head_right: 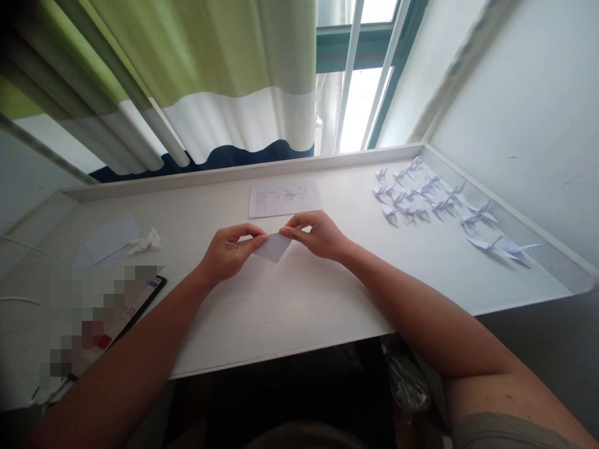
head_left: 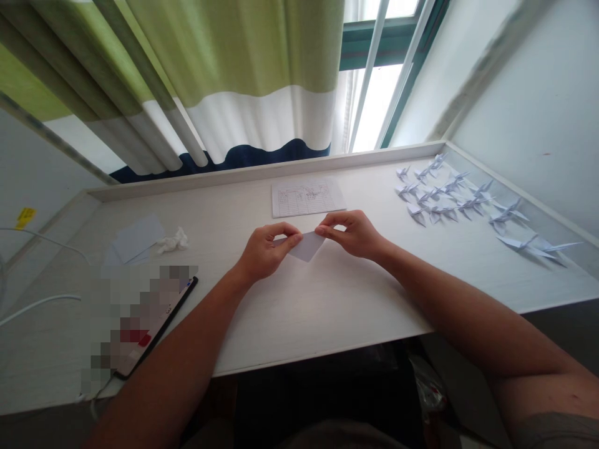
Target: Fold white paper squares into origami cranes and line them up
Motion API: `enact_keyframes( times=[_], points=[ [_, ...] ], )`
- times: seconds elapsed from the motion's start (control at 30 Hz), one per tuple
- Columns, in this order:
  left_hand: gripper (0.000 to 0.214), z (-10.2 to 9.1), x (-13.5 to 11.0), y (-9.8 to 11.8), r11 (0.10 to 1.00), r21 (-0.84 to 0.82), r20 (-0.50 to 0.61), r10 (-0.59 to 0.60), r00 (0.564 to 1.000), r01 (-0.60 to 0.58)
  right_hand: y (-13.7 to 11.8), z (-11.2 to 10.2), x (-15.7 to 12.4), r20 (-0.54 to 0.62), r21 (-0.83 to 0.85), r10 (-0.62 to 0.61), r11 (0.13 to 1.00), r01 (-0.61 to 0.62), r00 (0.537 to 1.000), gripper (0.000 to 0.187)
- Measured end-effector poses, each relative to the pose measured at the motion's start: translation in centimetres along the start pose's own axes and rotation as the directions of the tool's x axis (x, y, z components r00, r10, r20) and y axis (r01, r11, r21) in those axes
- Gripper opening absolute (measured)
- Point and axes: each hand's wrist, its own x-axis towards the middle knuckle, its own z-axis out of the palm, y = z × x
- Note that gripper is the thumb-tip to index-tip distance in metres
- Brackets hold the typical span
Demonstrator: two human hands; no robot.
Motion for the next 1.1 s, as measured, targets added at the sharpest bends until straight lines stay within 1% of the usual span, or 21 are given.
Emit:
enact_keyframes(
  times=[0.13, 0.3, 0.43, 0.5, 0.57, 0.63, 0.7, 0.8, 0.9, 1.0, 1.1],
  points=[
    [0.018, 0.11, -0.07, -0.17, 1.000, 0.015, -0.009, 0.006, 1.000, -0.006, -0.09, -0.03, 0.00, 0.045, 0.015, 0.006, 1.000, -0.007, 0.999, 0.030],
    [0.021, 0.40, -0.08, -0.02, 0.998, 0.049, 0.012, 0.047, 0.999, -0.048, -0.25, 0.26, -0.23, 0.085, -0.010, -0.059, 0.998, 0.060, 0.995, 0.025],
    [0.022, 0.73, -0.20, -0.15, 0.994, 0.086, 0.026, 0.059, 0.998, -0.061, -0.42, 0.52, -0.34, 0.091, -0.016, -0.092, 0.995, 0.094, 0.992, 0.025],
    [0.020, 0.84, -0.30, -0.17, 0.991, 0.116, 0.020, 0.063, 0.998, -0.065, -0.47, 0.54, -0.33, 0.090, -0.013, -0.081, 0.996, 0.083, 0.993, 0.025],
    [0.018, 0.89, -0.38, -0.05, 0.989, 0.136, -0.011, 0.058, 0.998, -0.056, -0.52, 0.48, -0.29, 0.076, -0.008, -0.045, 0.999, 0.046, 0.996, 0.026],
    [0.016, 0.88, -0.43, 0.19, 0.990, 0.134, -0.045, 0.044, 0.998, -0.038, -0.54, 0.40, -0.26, 0.055, 0.008, -0.006, 1.000, 0.006, 0.998, 0.026],
    [0.015, 0.80, -0.43, 0.45, 0.993, 0.115, -0.055, 0.024, 0.998, -0.018, -0.52, 0.37, -0.24, 0.045, 0.034, 0.015, 0.999, -0.016, 0.999, 0.027],
    [0.016, 0.66, -0.36, 0.54, 0.996, 0.084, -0.036, -0.011, 0.999, 0.014, -0.39, 0.50, -0.24, 0.050, 0.066, 0.025, 0.997, -0.029, 0.998, 0.027],
    [0.018, 0.69, -0.28, 0.26, 0.996, 0.080, 0.005, -0.047, 0.999, 0.047, -0.25, 0.66, -0.27, 0.054, 0.049, 0.027, 0.998, -0.029, 0.998, 0.025],
    [0.023, 0.86, -0.22, 0.05, 0.995, 0.083, 0.056, -0.057, 0.997, 0.052, -0.30, 0.58, -0.29, 0.047, 0.021, 0.010, 1.000, -0.011, 0.999, 0.023],
    [0.026, 0.88, -0.16, 0.24, 0.996, 0.073, 0.075, -0.058, 0.996, 0.052, -0.50, 0.27, -0.29, 0.058, 0.039, 0.016, 0.999, -0.018, 0.998, 0.024]
  ],
)
